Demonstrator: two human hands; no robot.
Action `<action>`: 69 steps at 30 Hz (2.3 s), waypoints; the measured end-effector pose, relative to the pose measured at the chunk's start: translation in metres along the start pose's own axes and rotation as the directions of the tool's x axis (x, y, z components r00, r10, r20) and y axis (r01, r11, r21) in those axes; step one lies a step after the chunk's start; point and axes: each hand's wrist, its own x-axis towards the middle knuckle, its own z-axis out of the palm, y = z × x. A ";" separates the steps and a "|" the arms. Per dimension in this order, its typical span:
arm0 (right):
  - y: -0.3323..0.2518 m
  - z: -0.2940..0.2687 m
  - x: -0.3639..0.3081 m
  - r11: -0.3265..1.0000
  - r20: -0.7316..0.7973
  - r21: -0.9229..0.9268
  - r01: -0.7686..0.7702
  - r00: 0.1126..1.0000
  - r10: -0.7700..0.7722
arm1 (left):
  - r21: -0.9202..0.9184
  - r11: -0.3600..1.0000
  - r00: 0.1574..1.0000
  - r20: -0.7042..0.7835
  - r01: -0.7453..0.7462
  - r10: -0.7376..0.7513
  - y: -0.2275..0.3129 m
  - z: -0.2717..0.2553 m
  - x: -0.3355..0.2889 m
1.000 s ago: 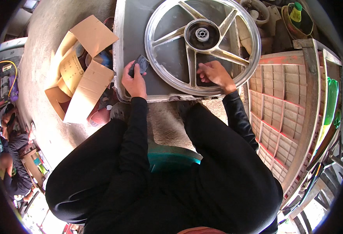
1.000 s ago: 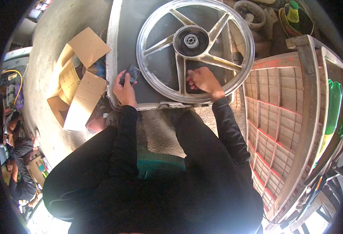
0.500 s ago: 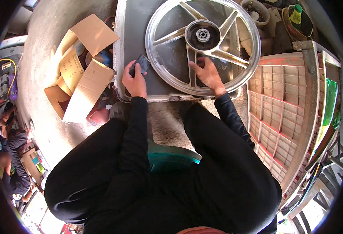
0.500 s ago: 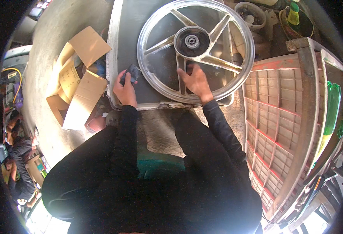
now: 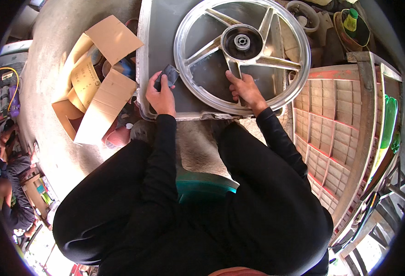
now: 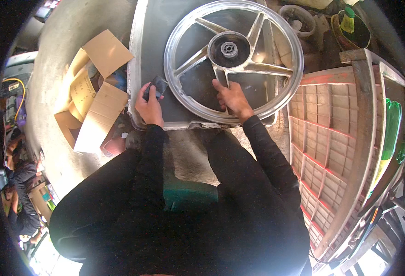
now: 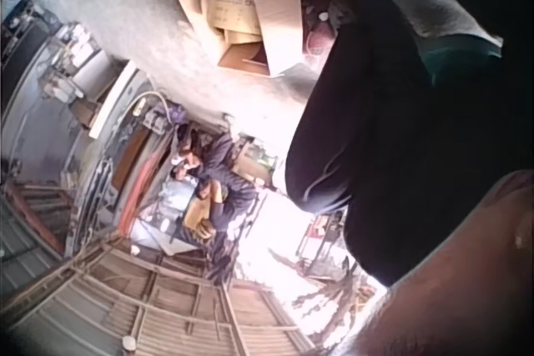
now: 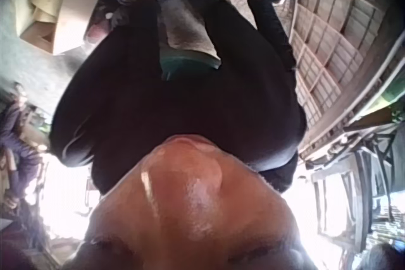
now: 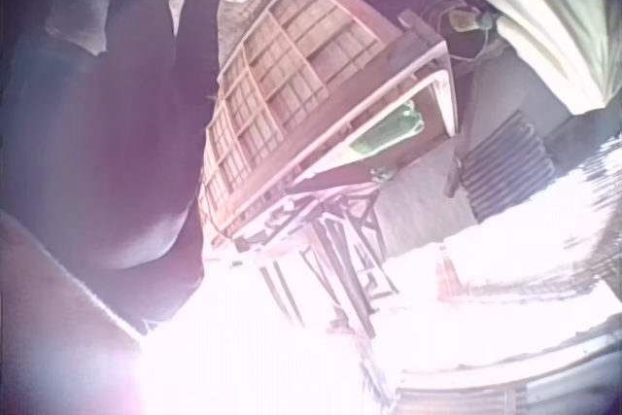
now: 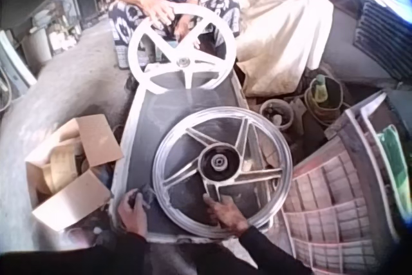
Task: The person sands the surface of a motorcycle rim by hand using a piece of sandpaper, moving around the outer edge and the inner spokes.
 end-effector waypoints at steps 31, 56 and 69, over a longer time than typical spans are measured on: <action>-0.052 -0.049 -0.007 0.270 -0.081 -0.961 0.063 0.867 -0.491 | -0.048 0.999 1.000 0.004 0.001 -0.001 -0.003 -0.002 0.002; 0.000 -0.049 -0.005 0.432 -0.152 -0.894 0.118 0.827 -0.541 | 0.029 0.999 0.998 0.037 -0.044 0.042 -0.002 0.000 0.001; -0.007 -0.034 -0.010 0.304 -0.143 -0.896 0.324 0.438 -0.888 | 0.093 0.992 0.995 0.057 -0.081 0.076 -0.005 0.001 0.003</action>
